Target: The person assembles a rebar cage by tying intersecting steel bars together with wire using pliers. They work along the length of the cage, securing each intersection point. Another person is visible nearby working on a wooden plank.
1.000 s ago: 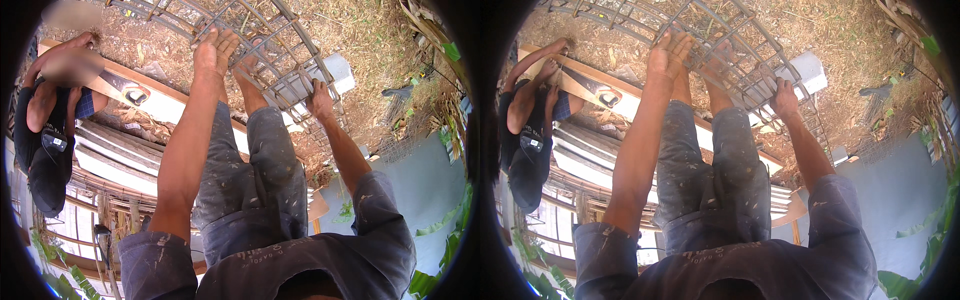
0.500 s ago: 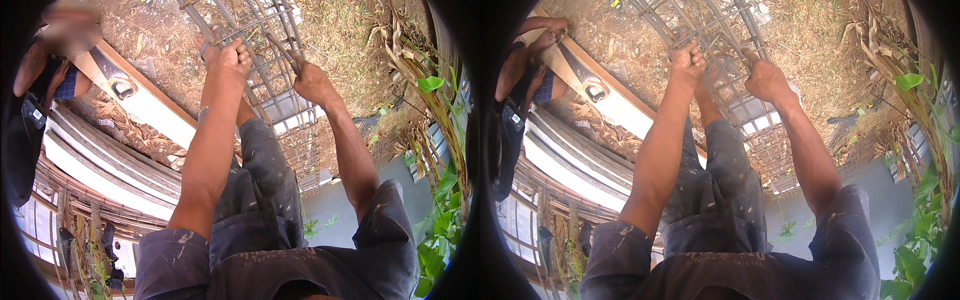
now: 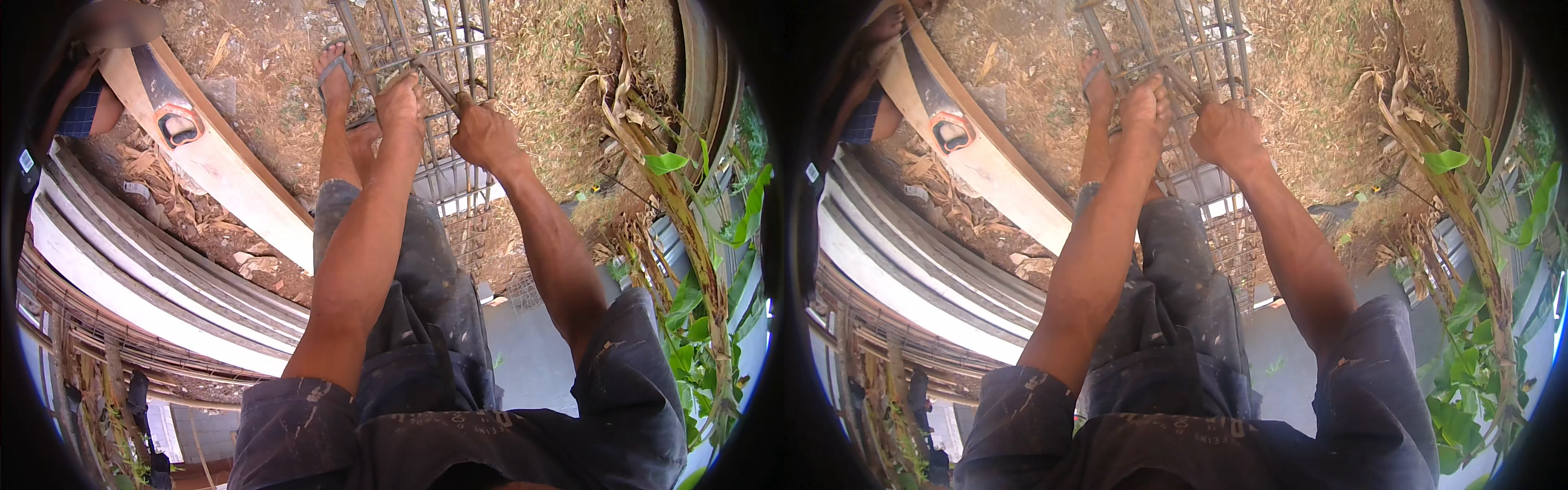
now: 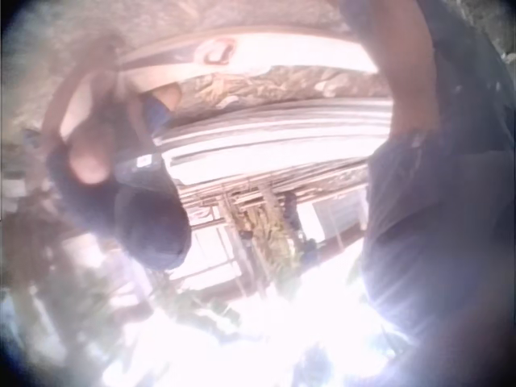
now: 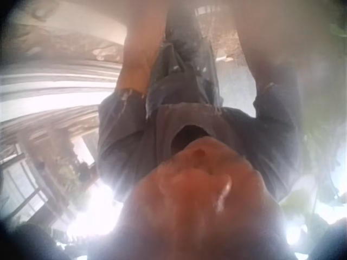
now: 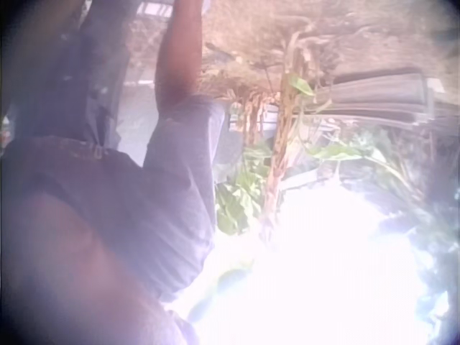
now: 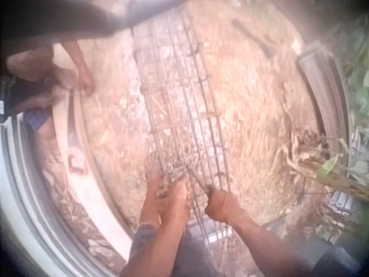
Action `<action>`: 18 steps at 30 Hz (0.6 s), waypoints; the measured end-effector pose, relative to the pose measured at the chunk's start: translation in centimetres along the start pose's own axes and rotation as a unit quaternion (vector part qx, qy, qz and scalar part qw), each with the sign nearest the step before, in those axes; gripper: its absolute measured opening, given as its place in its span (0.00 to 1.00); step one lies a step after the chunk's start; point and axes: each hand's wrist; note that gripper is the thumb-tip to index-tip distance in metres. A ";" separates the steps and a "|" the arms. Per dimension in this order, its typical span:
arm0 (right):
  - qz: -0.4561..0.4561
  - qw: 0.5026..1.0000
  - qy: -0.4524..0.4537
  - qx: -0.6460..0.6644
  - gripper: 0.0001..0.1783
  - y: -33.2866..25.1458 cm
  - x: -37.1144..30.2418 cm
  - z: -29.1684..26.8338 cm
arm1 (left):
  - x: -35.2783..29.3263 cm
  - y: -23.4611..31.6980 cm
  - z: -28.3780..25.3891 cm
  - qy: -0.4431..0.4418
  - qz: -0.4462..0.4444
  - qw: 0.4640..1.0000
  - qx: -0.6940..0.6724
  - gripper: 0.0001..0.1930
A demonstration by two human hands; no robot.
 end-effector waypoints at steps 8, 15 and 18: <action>-0.056 0.677 -0.269 0.683 0.24 2.9 1.1 3.4 | -1.8 0.2 1.7 -0.066 -0.080 0.991 0.085 0.19; -0.013 0.953 -0.153 0.262 0.23 4.3 -1.9 1.3 | -2.0 -4.8 6.0 0.068 -0.024 0.997 -0.007 0.25; -0.025 0.986 -0.070 0.152 0.20 4.4 -1.0 3.0 | -0.4 -5.8 5.3 0.180 0.130 0.960 0.172 0.24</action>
Point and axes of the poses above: each hand's wrist, its own x-axis towards the middle knuckle, its own z-axis out of the palm, y = z × x, and after that the axes turned 10 degrees about -x, right-handed
